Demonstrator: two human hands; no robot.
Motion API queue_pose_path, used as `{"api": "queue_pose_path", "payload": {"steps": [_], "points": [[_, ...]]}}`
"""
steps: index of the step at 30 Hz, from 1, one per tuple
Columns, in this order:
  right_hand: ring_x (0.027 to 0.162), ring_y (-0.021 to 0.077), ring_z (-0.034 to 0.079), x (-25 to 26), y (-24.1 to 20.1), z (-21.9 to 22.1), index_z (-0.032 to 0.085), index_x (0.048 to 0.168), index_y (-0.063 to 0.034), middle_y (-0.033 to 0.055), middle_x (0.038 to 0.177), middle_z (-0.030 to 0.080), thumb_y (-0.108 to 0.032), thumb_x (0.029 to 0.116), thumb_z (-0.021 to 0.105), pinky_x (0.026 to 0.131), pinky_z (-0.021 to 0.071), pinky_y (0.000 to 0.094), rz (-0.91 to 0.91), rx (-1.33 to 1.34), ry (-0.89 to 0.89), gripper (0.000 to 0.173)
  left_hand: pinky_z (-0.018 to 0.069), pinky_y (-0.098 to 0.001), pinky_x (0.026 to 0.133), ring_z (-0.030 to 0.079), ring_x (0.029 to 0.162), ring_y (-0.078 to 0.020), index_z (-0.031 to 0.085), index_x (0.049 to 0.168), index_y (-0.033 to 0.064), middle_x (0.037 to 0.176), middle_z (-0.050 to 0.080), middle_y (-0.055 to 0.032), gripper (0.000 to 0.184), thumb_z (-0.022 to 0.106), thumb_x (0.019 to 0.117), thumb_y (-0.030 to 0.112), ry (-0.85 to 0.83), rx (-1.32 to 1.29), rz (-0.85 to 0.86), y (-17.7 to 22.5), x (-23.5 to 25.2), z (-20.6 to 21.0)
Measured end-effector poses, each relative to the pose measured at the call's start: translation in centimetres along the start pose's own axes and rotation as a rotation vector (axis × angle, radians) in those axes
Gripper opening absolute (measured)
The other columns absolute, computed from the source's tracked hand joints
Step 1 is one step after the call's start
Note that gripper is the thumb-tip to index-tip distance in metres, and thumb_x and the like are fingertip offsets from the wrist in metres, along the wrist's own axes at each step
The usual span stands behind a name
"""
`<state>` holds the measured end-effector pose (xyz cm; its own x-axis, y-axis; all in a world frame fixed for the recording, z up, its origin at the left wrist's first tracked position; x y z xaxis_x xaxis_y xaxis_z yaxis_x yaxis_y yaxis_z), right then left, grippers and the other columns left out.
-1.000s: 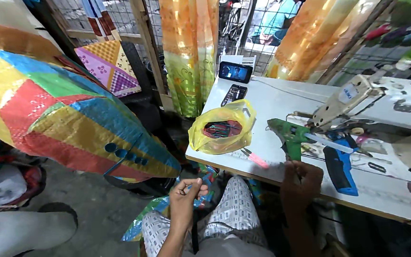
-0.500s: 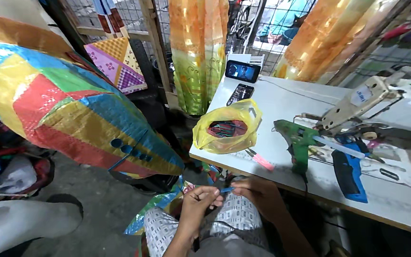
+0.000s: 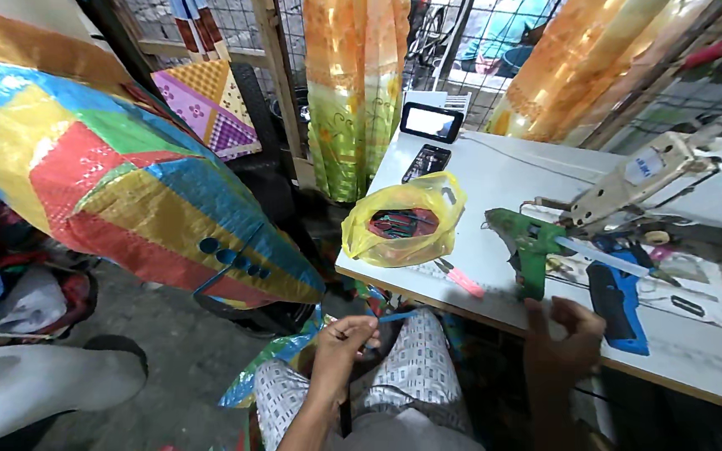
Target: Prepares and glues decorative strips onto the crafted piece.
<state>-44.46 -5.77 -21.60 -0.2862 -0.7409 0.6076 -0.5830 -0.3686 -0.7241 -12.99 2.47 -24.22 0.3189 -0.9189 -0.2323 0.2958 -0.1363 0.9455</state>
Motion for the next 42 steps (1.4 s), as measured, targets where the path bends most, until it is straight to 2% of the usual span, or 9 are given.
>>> {"api": "queue_pose_path", "payload": {"steps": [4,9,15,19,23,27,31,39,42], "points": [[0.120,0.0465,0.056,2.7,2.4,1.7,0.041,0.145,0.0158,0.0391,0.132,0.054,-0.035,0.0893,0.076,0.102,0.0467,0.0515,0.092,-0.083,-0.175,0.083,0.0570,-0.0206,0.065,0.066,0.067,-0.0060,0.074,0.089,0.0024,0.077,0.072,-0.0005,0.011,0.065,0.0947,0.000,0.127,0.011,0.110,1.6,0.4,-1.3],[0.110,0.0517,0.063,5.6,3.5,4.8,0.045,0.145,0.0100,0.0365,0.121,0.063,-0.037,0.0928,0.074,0.095,0.0466,0.0660,0.217,-0.228,-0.355,0.075,0.0577,-0.0210,0.067,0.067,0.068,-0.0071,0.074,0.091,0.0007,0.079,0.072,-0.0015,0.012,0.064,0.0963,-0.001,0.233,0.012,0.159,2.4,-0.4,-2.3],[0.108,0.0408,0.064,6.9,4.9,5.4,0.056,0.132,0.0111,0.0329,0.116,0.064,-0.029,0.0937,0.073,0.096,0.0477,0.0580,0.300,-0.114,-0.338,0.058,0.0552,-0.0191,0.065,0.065,0.068,-0.0059,0.074,0.092,0.0012,0.078,0.071,-0.0010,0.017,0.059,0.0992,-0.001,0.326,-0.062,0.163,1.8,-1.4,-3.7],[0.080,0.0042,0.064,5.6,2.8,3.2,0.053,0.127,0.0119,0.0101,0.107,0.067,-0.020,0.0951,0.070,0.074,0.0566,0.0240,0.347,0.243,-0.211,0.048,0.0546,-0.0194,0.064,0.063,0.066,-0.0059,0.073,0.089,0.0026,0.076,0.069,-0.0003,0.016,0.060,0.0974,-0.001,0.350,-0.109,0.204,2.2,-1.3,-4.5],[0.091,0.0043,0.071,3.3,-1.9,1.7,0.051,0.120,0.0007,-0.0053,0.104,0.074,-0.025,0.0971,0.067,0.082,0.0597,0.0229,0.270,0.626,-0.237,0.038,0.0537,-0.0187,0.064,0.061,0.065,-0.0042,0.072,0.091,0.0022,0.075,0.068,0.0011,0.012,0.062,0.0973,0.000,0.366,-0.105,0.202,3.0,-0.9,-4.3],[0.094,-0.0113,0.061,-1.2,-6.1,1.7,0.045,0.130,0.0073,-0.0112,0.105,0.061,-0.019,0.0977,0.063,0.083,0.0537,0.0124,0.397,0.484,-0.396,0.045,0.0536,-0.0194,0.064,0.062,0.066,-0.0041,0.073,0.093,0.0009,0.077,0.069,0.0007,0.010,0.063,0.0975,0.001,0.418,-0.138,0.254,3.8,-0.6,-3.9],[0.105,0.0024,0.070,-4.2,-8.6,4.5,0.060,0.130,-0.0191,-0.0138,0.113,0.074,-0.029,0.0925,0.075,0.094,0.0586,0.0244,0.210,0.734,-0.649,0.041,0.0524,-0.0189,0.064,0.060,0.065,-0.0043,0.074,0.092,0.0007,0.076,0.068,0.0006,0.010,0.065,0.0967,0.003,0.494,-0.159,0.332,4.3,-1.2,-4.8],[0.082,-0.0026,0.068,-6.0,-10.7,8.1,0.065,0.111,-0.0222,-0.0165,0.092,0.072,-0.043,0.0927,0.072,0.073,0.0591,0.0178,0.190,0.773,-0.698,0.028,0.0518,-0.0178,0.064,0.060,0.066,-0.0030,0.075,0.091,0.0024,0.077,0.069,0.0017,0.010,0.066,0.0955,0.003,0.590,-0.127,0.397,4.8,-3.0,-6.8],[0.090,-0.0027,0.070,-6.0,-11.2,8.3,0.066,0.117,-0.0277,-0.0171,0.100,0.073,-0.048,0.0949,0.067,0.080,0.0595,0.0188,0.139,0.792,-0.726,0.030,0.0521,-0.0172,0.064,0.061,0.067,-0.0028,0.075,0.090,0.0029,0.077,0.069,0.0023,0.010,0.067,0.0950,0.003,0.601,-0.114,0.426,5.0,-3.2,-6.9]]}}
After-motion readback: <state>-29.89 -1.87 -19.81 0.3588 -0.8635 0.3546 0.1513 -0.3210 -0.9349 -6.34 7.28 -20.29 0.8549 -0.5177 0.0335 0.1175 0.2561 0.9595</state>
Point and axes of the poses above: each hand's wrist, its own x-axis towards the middle knuckle, its own z-axis out of the palm, y = z × x, the point moved 7 cm from there along x, towards the middle knuckle
